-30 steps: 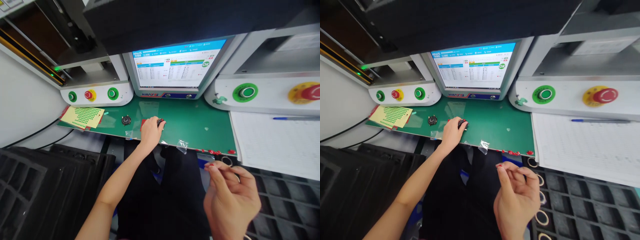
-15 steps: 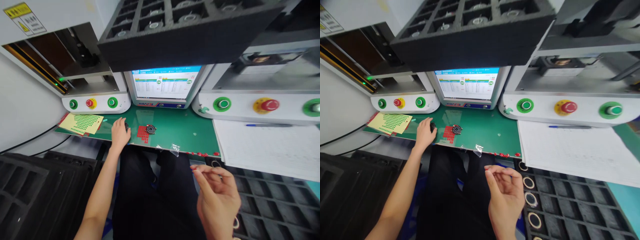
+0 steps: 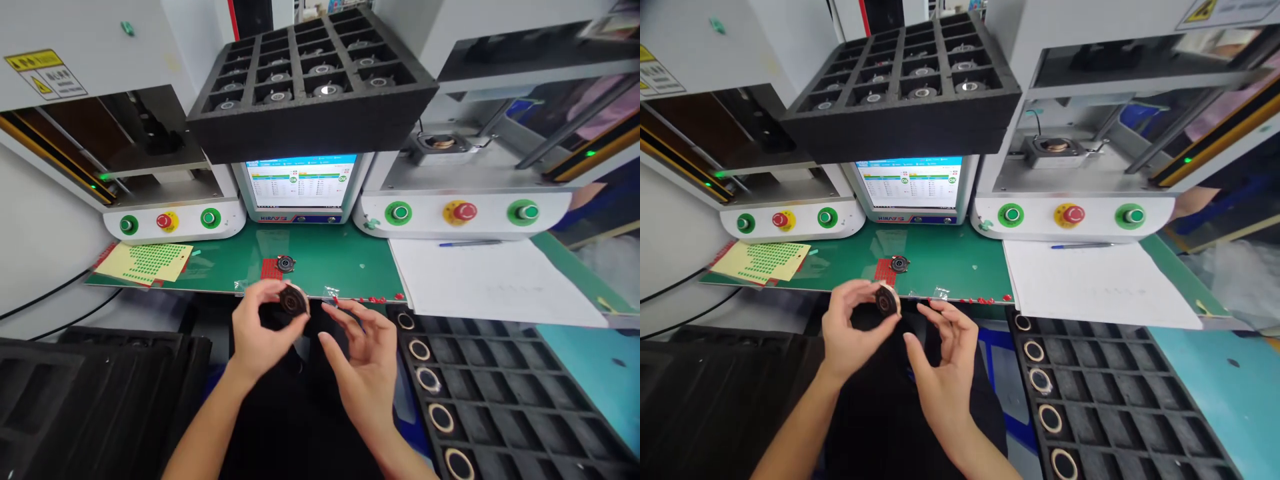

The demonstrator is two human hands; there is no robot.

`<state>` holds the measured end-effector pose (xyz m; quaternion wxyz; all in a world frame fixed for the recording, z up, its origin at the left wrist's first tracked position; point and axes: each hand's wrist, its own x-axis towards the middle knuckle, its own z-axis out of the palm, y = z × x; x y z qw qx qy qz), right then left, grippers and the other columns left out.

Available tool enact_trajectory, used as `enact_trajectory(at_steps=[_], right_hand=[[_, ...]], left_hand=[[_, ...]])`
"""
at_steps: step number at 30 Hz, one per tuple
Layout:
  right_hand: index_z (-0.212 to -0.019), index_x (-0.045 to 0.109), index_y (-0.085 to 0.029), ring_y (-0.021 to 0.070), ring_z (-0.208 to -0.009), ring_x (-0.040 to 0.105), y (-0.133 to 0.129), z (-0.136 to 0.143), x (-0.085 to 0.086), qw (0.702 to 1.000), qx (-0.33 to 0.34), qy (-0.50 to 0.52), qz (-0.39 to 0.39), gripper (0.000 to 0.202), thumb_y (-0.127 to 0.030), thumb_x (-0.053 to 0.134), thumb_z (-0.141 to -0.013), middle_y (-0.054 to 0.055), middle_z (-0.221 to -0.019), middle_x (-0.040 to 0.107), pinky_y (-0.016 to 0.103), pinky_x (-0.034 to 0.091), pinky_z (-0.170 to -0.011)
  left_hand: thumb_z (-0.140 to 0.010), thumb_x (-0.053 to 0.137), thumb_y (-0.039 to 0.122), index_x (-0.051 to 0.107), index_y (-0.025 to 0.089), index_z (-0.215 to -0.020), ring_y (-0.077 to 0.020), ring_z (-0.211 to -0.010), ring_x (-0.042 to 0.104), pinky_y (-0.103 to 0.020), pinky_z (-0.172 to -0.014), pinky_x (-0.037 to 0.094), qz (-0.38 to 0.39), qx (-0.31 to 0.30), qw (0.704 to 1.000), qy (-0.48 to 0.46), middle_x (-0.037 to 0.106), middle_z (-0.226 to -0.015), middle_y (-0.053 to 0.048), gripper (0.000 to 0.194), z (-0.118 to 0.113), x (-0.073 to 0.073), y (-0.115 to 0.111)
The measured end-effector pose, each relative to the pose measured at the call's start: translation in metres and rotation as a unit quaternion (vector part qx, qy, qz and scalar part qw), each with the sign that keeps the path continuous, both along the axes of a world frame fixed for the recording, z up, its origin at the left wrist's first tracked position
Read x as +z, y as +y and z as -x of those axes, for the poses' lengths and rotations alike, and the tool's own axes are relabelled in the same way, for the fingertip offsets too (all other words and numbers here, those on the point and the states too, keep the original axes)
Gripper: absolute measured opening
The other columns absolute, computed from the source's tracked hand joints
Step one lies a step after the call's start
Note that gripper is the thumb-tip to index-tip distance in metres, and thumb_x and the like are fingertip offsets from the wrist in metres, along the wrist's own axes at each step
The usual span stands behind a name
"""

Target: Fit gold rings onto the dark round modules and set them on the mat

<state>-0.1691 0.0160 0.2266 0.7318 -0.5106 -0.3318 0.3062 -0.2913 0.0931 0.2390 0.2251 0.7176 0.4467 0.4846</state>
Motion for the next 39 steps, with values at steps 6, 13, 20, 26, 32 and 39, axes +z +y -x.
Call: enact_trajectory(at_steps=[6,13,20,26,32,39], right_hand=[[-0.115,0.047,-0.028,0.0099,-0.084,0.071,-0.003,0.006,0.018,0.997,0.045,0.042,-0.043,0.045,-0.008,0.069,-0.083,0.002,-0.118,0.055,0.027,0.062,-0.084],[-0.129,0.043,-0.034,0.0131,-0.079,0.073,-0.003,-0.043,0.029,0.957,0.284,-0.002,-0.055,0.061,-0.002,0.066,-0.082,0.002,-0.116,0.06,0.032,0.065,-0.075],[-0.138,0.041,-0.037,0.0117,-0.091,0.072,0.003,-0.056,0.029,0.92,0.382,-0.077,-0.03,0.075,0.003,0.065,-0.08,0.003,-0.124,0.063,0.021,0.061,-0.073],[-0.108,0.064,-0.026,0.0097,-0.097,0.069,-0.012,-0.023,0.02,0.993,0.111,0.015,-0.023,0.044,0.0,0.073,-0.074,-0.001,-0.102,0.071,0.019,0.058,-0.088],[-0.092,0.062,-0.024,0.0088,-0.063,0.067,-0.022,-0.013,0.024,0.959,0.177,0.22,0.03,0.024,-0.008,0.074,-0.08,-0.005,-0.071,0.07,0.016,0.059,-0.057],[-0.093,0.061,-0.023,0.0071,-0.059,0.066,-0.026,-0.011,0.028,0.926,0.226,0.296,0.064,0.025,-0.012,0.078,-0.079,-0.005,-0.069,0.07,0.014,0.058,-0.058]], left_hand=[[-0.066,0.082,0.006,0.058,0.026,-0.114,-0.0208,-0.093,0.071,-0.033,-0.082,0.057,-0.069,-0.078,0.994,-0.045,0.072,-0.106,-0.006,0.057,-0.006,0.009,-0.043],[-0.083,0.05,0.075,0.059,0.015,-0.104,-0.0199,-0.072,0.067,-0.026,-0.052,0.056,0.513,-0.375,0.722,-0.273,0.068,-0.087,-0.01,0.064,0.008,0.007,-0.029],[-0.089,0.054,0.056,0.058,0.014,-0.095,-0.0036,-0.044,0.031,-0.013,-0.037,0.026,0.599,-0.328,0.668,-0.296,0.043,-0.065,0.005,0.042,-0.018,0.013,-0.047],[-0.091,0.049,0.054,0.045,0.02,-0.079,-0.0036,-0.044,0.013,-0.013,-0.038,0.015,0.556,-0.216,0.706,-0.382,0.031,-0.059,0.009,0.036,-0.034,0.021,-0.057],[-0.092,0.048,0.06,0.045,0.019,-0.076,-0.0068,-0.046,0.033,-0.016,-0.041,0.026,0.501,-0.166,0.773,-0.352,0.041,-0.058,0.006,0.044,-0.037,0.023,-0.057],[-0.096,0.043,0.06,0.046,0.02,-0.074,-0.0084,-0.041,0.037,-0.02,-0.041,0.035,0.455,-0.167,0.816,-0.315,0.039,-0.049,0.007,0.046,-0.037,0.024,-0.056]])
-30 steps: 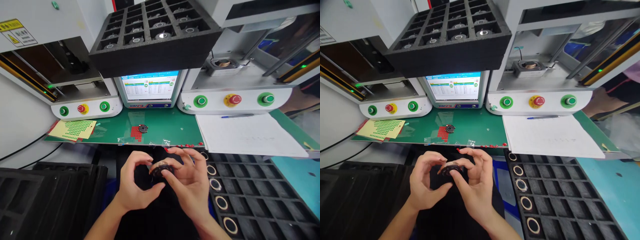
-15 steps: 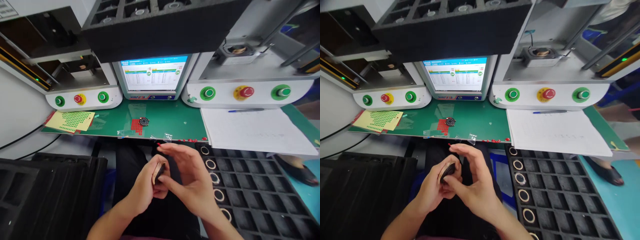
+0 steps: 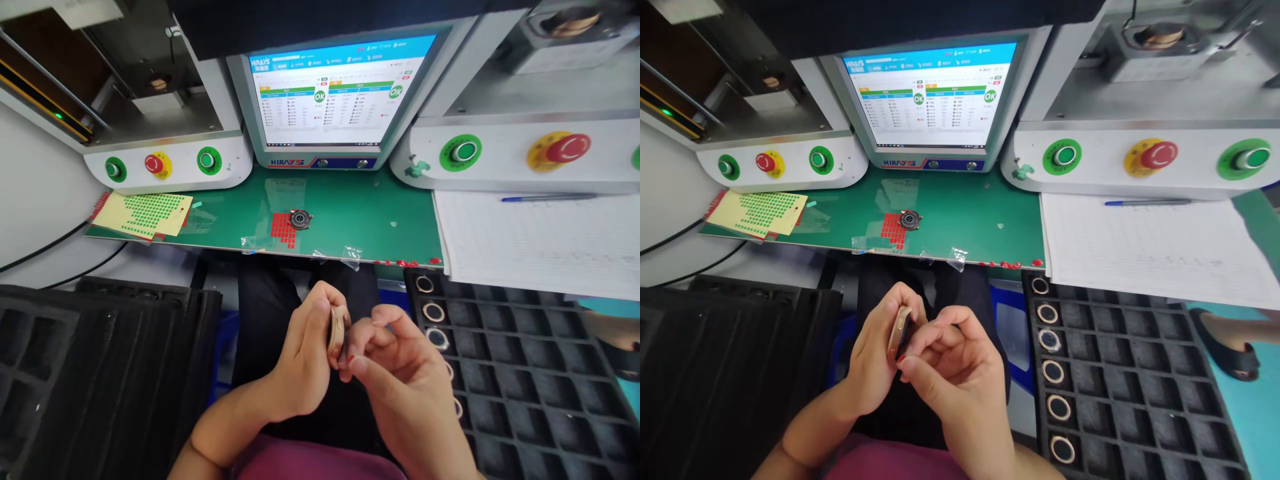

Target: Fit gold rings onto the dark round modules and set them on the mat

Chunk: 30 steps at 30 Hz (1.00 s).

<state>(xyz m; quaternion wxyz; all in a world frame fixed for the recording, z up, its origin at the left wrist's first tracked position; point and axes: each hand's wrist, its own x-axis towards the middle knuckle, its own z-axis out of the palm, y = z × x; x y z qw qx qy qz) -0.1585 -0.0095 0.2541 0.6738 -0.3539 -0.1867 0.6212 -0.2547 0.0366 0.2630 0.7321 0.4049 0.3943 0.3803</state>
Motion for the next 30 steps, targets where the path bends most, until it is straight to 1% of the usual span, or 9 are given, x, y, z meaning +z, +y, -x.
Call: enact_trajectory(at_steps=[4,10,15,20,24,26,28,30], right_hand=[[-0.092,0.06,-0.023,0.0074,-0.061,0.067,0.001,0.002,-0.001,1.0,0.0,0.013,0.005,0.025,-0.011,0.078,-0.079,-0.006,-0.07,0.069,0.015,0.058,-0.06],[-0.092,0.06,-0.023,0.0073,-0.062,0.067,0.002,0.002,-0.002,1.0,0.003,0.018,0.012,0.027,-0.01,0.079,-0.077,-0.006,-0.069,0.069,0.015,0.058,-0.063],[-0.092,0.06,-0.024,0.0064,-0.061,0.066,0.003,0.003,0.001,0.999,0.011,0.032,0.037,0.03,-0.01,0.081,-0.075,-0.007,-0.067,0.068,0.014,0.057,-0.063],[-0.09,0.06,-0.024,0.0064,-0.058,0.065,0.003,0.004,0.003,0.999,-0.001,0.028,0.041,0.03,-0.012,0.082,-0.074,-0.007,-0.065,0.067,0.014,0.058,-0.061],[-0.089,0.06,-0.024,0.007,-0.061,0.066,0.003,0.006,0.0,0.998,-0.005,0.033,0.044,0.03,-0.011,0.083,-0.073,-0.007,-0.065,0.067,0.016,0.059,-0.064],[-0.089,0.059,-0.024,0.0071,-0.057,0.064,0.005,0.007,-0.004,0.997,0.005,0.053,0.054,0.033,-0.013,0.084,-0.071,-0.008,-0.063,0.065,0.014,0.057,-0.055],[-0.09,0.057,-0.025,0.0067,-0.052,0.06,0.007,0.008,-0.009,0.995,0.023,0.071,0.072,0.04,-0.017,0.089,-0.066,-0.009,-0.064,0.062,0.011,0.052,-0.045],[-0.091,0.056,-0.024,0.0065,-0.054,0.059,0.01,0.009,-0.015,0.992,0.047,0.08,0.088,0.052,-0.021,0.095,-0.057,-0.008,-0.071,0.063,0.013,0.052,-0.046]], left_hand=[[-0.096,0.042,0.06,0.046,0.021,-0.078,-0.0074,-0.038,0.034,-0.018,-0.037,0.03,-0.012,-0.017,0.999,-0.027,0.04,-0.048,0.008,0.044,0.0,-0.002,0.001],[-0.097,0.041,0.061,0.046,0.02,-0.076,-0.0088,-0.042,0.04,-0.021,-0.04,0.035,-0.032,-0.015,0.999,0.015,0.044,-0.051,0.006,0.046,0.002,-0.004,0.003],[-0.102,0.032,0.054,0.045,0.02,-0.079,-0.0081,-0.041,0.04,-0.02,-0.04,0.033,-0.089,-0.028,0.995,0.036,0.043,-0.051,0.006,0.043,0.004,-0.005,0.003],[-0.104,0.03,0.049,0.045,0.02,-0.078,-0.0071,-0.04,0.04,-0.02,-0.04,0.03,-0.133,-0.029,0.99,0.039,0.043,-0.05,0.006,0.042,0.004,-0.006,0.003],[-0.105,0.028,0.045,0.044,0.019,-0.076,-0.007,-0.041,0.038,-0.02,-0.041,0.029,-0.156,-0.035,0.986,0.054,0.042,-0.05,0.006,0.042,0.005,-0.009,0.004],[-0.105,0.027,0.043,0.044,0.019,-0.076,-0.0067,-0.041,0.036,-0.021,-0.041,0.026,-0.163,-0.038,0.984,0.063,0.041,-0.051,0.006,0.042,0.007,-0.01,0.005],[-0.106,0.027,0.041,0.044,0.019,-0.074,-0.0067,-0.042,0.036,-0.021,-0.043,0.026,-0.163,-0.044,0.983,0.07,0.04,-0.05,0.006,0.042,0.01,-0.011,0.005],[-0.106,0.028,0.04,0.043,0.019,-0.071,-0.0072,-0.044,0.036,-0.022,-0.046,0.028,-0.152,-0.054,0.984,0.072,0.039,-0.05,0.006,0.043,0.013,-0.011,0.006]])
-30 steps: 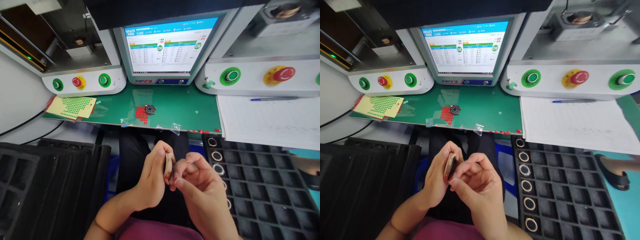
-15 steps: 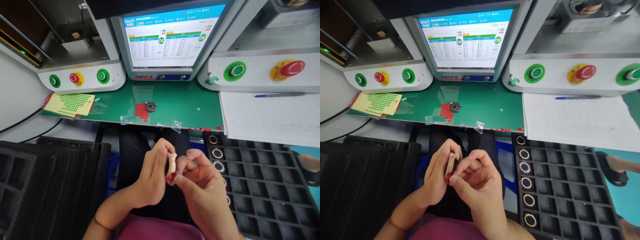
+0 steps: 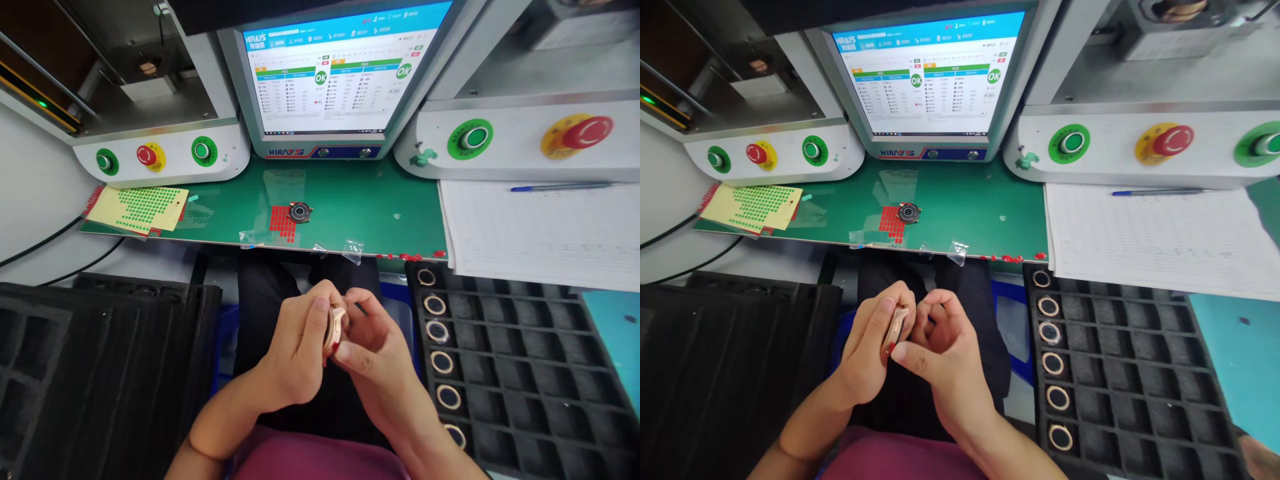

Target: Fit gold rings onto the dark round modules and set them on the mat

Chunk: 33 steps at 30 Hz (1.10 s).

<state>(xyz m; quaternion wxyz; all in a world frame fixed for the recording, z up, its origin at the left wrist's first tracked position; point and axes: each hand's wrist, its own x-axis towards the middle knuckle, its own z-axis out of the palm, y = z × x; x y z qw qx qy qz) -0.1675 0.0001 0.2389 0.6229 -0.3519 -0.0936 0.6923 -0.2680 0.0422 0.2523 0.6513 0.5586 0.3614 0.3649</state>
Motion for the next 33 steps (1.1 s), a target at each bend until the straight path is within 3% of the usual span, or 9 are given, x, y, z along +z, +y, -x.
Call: enact_trajectory(at_steps=[3,9,12,15,17,20,23,29,33], right_hand=[[-0.093,0.055,-0.024,0.0081,-0.06,0.061,0.003,0.001,-0.007,1.0,0.023,-0.003,0.013,0.062,-0.03,0.098,-0.05,-0.007,-0.076,0.062,0.019,0.057,-0.057],[-0.087,0.056,-0.023,0.009,-0.055,0.057,-0.001,0.006,-0.015,0.998,0.051,-0.024,0.026,0.053,-0.042,0.094,-0.055,-0.007,-0.064,0.056,0.019,0.055,-0.055],[-0.094,0.063,-0.024,0.009,-0.059,0.061,-0.007,0.004,-0.02,0.996,0.02,-0.087,-0.002,0.047,-0.042,0.092,-0.061,-0.003,-0.077,0.065,0.016,0.054,-0.052],[-0.11,0.064,-0.028,0.0151,-0.088,0.071,-0.01,-0.004,-0.023,0.98,-0.036,-0.181,-0.075,0.044,-0.036,0.086,-0.073,0.003,-0.11,0.071,0.021,0.061,-0.069],[-0.113,0.064,-0.029,0.0159,-0.098,0.071,-0.009,-0.008,-0.022,0.96,-0.034,-0.25,-0.124,0.035,-0.025,0.078,-0.082,0.004,-0.111,0.072,0.024,0.061,-0.081],[-0.106,0.067,-0.028,0.0129,-0.099,0.071,-0.008,-0.012,-0.017,0.921,-0.028,-0.36,-0.149,0.033,-0.011,0.076,-0.08,0.0,-0.102,0.075,0.022,0.057,-0.092],[-0.099,0.069,-0.025,0.0156,-0.101,0.071,-0.006,-0.012,-0.014,0.899,-0.047,-0.405,-0.157,0.029,-0.009,0.076,-0.076,0.001,-0.097,0.075,0.028,0.055,-0.099],[-0.094,0.067,-0.025,0.0141,-0.09,0.072,-0.004,-0.014,-0.008,0.921,-0.119,-0.357,-0.103,0.034,-0.005,0.079,-0.07,-0.001,-0.089,0.075,0.023,0.06,-0.08],[-0.093,0.067,-0.027,0.0159,-0.096,0.069,-0.002,-0.015,-0.001,0.925,-0.126,-0.34,-0.112,0.035,-0.006,0.082,-0.068,-0.002,-0.076,0.072,0.025,0.06,-0.08]], left_hand=[[-0.104,0.03,0.043,0.041,0.019,-0.068,-0.0082,-0.045,0.033,-0.024,-0.048,0.029,0.043,-0.013,0.999,0.004,0.038,-0.051,0.005,0.045,0.002,0.0,0.001],[-0.097,0.04,0.05,0.039,0.02,-0.061,-0.0097,-0.05,0.032,-0.025,-0.049,0.03,0.145,-0.015,0.989,-0.032,0.035,-0.054,0.004,0.048,-0.006,-0.003,0.004],[-0.09,0.047,0.052,0.04,0.02,-0.059,-0.009,-0.045,0.03,-0.024,-0.042,0.027,0.272,-0.074,0.956,-0.08,0.035,-0.051,0.003,0.045,-0.008,-0.006,0.005],[-0.083,0.05,0.051,0.043,0.02,-0.06,-0.0059,-0.037,0.019,-0.02,-0.034,0.016,0.371,-0.146,0.908,-0.125,0.029,-0.049,0.007,0.039,-0.003,-0.01,0.008],[-0.078,0.052,0.051,0.043,0.02,-0.062,-0.0042,-0.033,0.013,-0.018,-0.03,0.01,0.423,-0.175,0.876,-0.151,0.025,-0.048,0.01,0.035,0.002,-0.011,0.009],[-0.077,0.051,0.05,0.041,0.02,-0.061,-0.003,-0.03,0.01,-0.016,-0.027,0.009,0.469,-0.176,0.851,-0.156,0.024,-0.046,0.011,0.035,0.007,-0.01,0.008],[-0.08,0.048,0.047,0.043,0.019,-0.061,-0.0034,-0.03,0.015,-0.015,-0.026,0.014,0.453,-0.15,0.869,-0.134,0.026,-0.044,0.01,0.034,0.005,-0.009,0.007],[-0.087,0.054,0.057,0.062,0.013,-0.095,-0.0126,-0.055,0.06,-0.023,-0.047,0.053,0.288,-0.023,0.946,-0.148,0.064,-0.076,-0.004,0.046,0.001,-0.016,-0.004],[-0.091,0.06,0.051,0.058,0.015,-0.11,-0.0091,-0.054,0.057,-0.018,-0.045,0.048,0.149,-0.033,0.978,-0.14,0.065,-0.085,-0.006,0.041,0.004,-0.019,-0.012]])
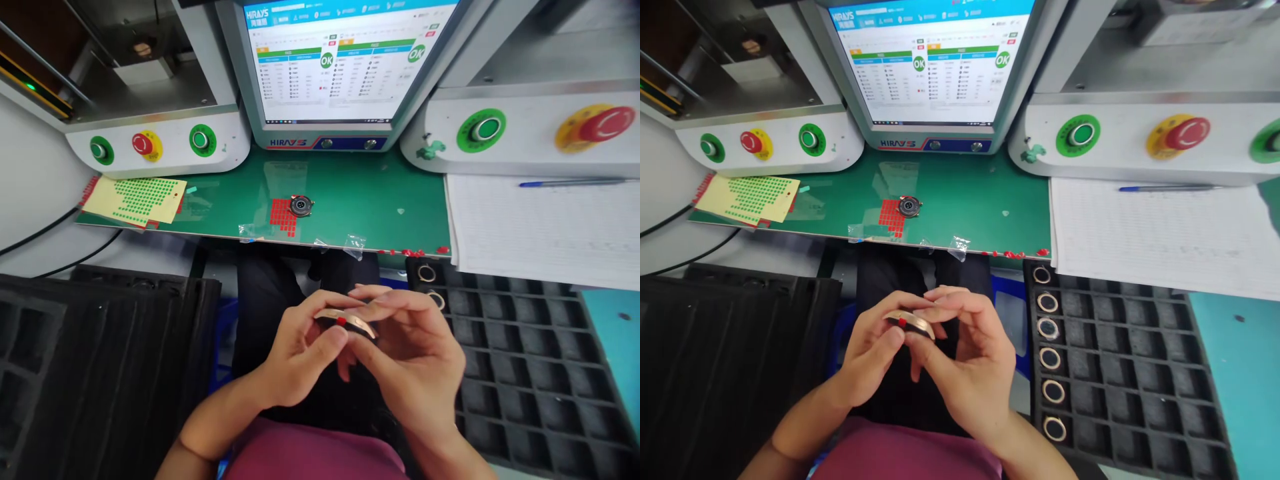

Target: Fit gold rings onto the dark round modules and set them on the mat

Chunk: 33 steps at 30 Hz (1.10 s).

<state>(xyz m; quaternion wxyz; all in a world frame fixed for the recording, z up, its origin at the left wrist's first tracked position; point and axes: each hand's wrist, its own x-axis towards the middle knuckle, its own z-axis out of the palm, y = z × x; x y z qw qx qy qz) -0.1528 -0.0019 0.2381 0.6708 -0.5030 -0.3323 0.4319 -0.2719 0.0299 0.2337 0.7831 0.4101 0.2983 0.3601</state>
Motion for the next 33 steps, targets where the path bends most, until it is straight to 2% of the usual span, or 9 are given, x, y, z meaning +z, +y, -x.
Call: enact_trajectory(at_steps=[3,5,7,9,11,16,20,24,33], right_hand=[[-0.093,0.068,-0.027,0.0159,-0.096,0.067,0.0,0.002,0.001,1.0,0.0,0.008,-0.023,0.035,-0.002,0.079,-0.071,-0.001,-0.079,0.069,0.026,0.059,-0.084],[-0.097,0.069,-0.027,0.0163,-0.101,0.067,-0.001,0.002,0.0,0.999,0.006,0.032,-0.038,0.032,-0.003,0.074,-0.076,0.001,-0.093,0.066,0.029,0.058,-0.091],[-0.107,0.068,-0.027,0.0189,-0.11,0.066,-0.004,0.001,-0.002,0.995,0.054,0.077,-0.043,0.028,-0.01,0.068,-0.084,0.004,-0.111,0.064,0.034,0.056,-0.099],[-0.116,0.067,-0.026,0.021,-0.118,0.063,-0.007,0.0,-0.003,0.987,0.113,0.113,-0.031,0.026,-0.02,0.063,-0.091,0.006,-0.121,0.064,0.035,0.053,-0.103],[-0.115,0.069,-0.026,0.0213,-0.118,0.063,-0.008,0.0,-0.002,0.983,0.133,0.124,-0.009,0.023,-0.024,0.061,-0.093,0.006,-0.122,0.067,0.033,0.054,-0.101],[-0.091,0.072,-0.026,0.0206,-0.106,0.069,-0.002,0.005,0.004,0.983,0.102,0.147,0.038,0.014,-0.019,0.06,-0.091,0.004,-0.109,0.072,0.03,0.059,-0.083],[-0.08,0.064,-0.025,0.0176,-0.091,0.071,0.002,0.017,0.008,0.982,0.027,0.18,0.049,0.014,-0.013,0.058,-0.083,0.0,-0.089,0.072,0.029,0.057,-0.08],[-0.076,0.06,-0.025,0.0142,-0.085,0.07,0.001,0.029,0.009,0.98,-0.036,0.188,0.043,0.013,-0.014,0.056,-0.082,-0.003,-0.086,0.071,0.026,0.055,-0.078],[-0.069,0.051,-0.023,0.0127,-0.08,0.067,0.001,0.035,0.009,0.985,-0.072,0.144,0.059,0.02,-0.012,0.049,-0.086,-0.003,-0.081,0.066,0.024,0.052,-0.071]], left_hand=[[-0.096,0.056,0.044,0.054,0.017,-0.105,-0.0044,-0.047,0.047,-0.015,-0.04,0.038,-0.043,0.01,0.999,0.018,0.06,-0.08,-0.001,0.028,0.002,0.001,-0.002],[-0.098,0.051,0.044,0.053,0.017,-0.098,-0.0039,-0.045,0.042,-0.015,-0.039,0.033,-0.054,0.014,0.998,0.043,0.056,-0.074,0.001,0.026,0.001,0.003,-0.003],[-0.1,0.048,0.042,0.053,0.017,-0.093,-0.0039,-0.046,0.039,-0.016,-0.04,0.031,-0.072,0.015,0.995,0.071,0.054,-0.071,0.002,0.027,0.001,0.005,-0.002],[-0.1,0.048,0.039,0.055,0.017,-0.092,-0.0043,-0.049,0.039,-0.017,-0.043,0.032,-0.11,0.017,0.989,0.101,0.055,-0.075,0.001,0.025,0.001,0.006,-0.002],[-0.1,0.048,0.034,0.056,0.017,-0.093,-0.0064,-0.055,0.046,-0.02,-0.05,0.038,-0.164,0.019,0.978,0.129,0.057,-0.078,0.0,0.021,0.001,0.007,-0.001],[-0.101,0.044,0.024,0.054,0.018,-0.104,-0.0123,-0.074,0.062,-0.023,-0.064,0.047,-0.272,0.011,0.945,0.181,0.061,-0.08,-0.001,0.012,0.001,0.011,0.001],[-0.1,0.041,0.021,0.052,0.018,-0.102,-0.0169,-0.08,0.069,-0.026,-0.069,0.053,-0.363,0.001,0.904,0.228,0.071,-0.092,-0.008,0.012,0.0,0.01,0.001],[-0.099,0.038,0.021,0.051,0.018,-0.102,-0.0186,-0.073,0.07,-0.028,-0.063,0.053,-0.421,0.008,0.866,0.272,0.072,-0.089,-0.01,0.014,0.001,0.008,0.0],[-0.098,0.036,0.018,0.052,0.018,-0.1,-0.0171,-0.062,0.065,-0.026,-0.055,0.047,-0.495,0.035,0.816,0.296,0.068,-0.077,-0.006,0.015,-0.003,0.006,-0.003]])
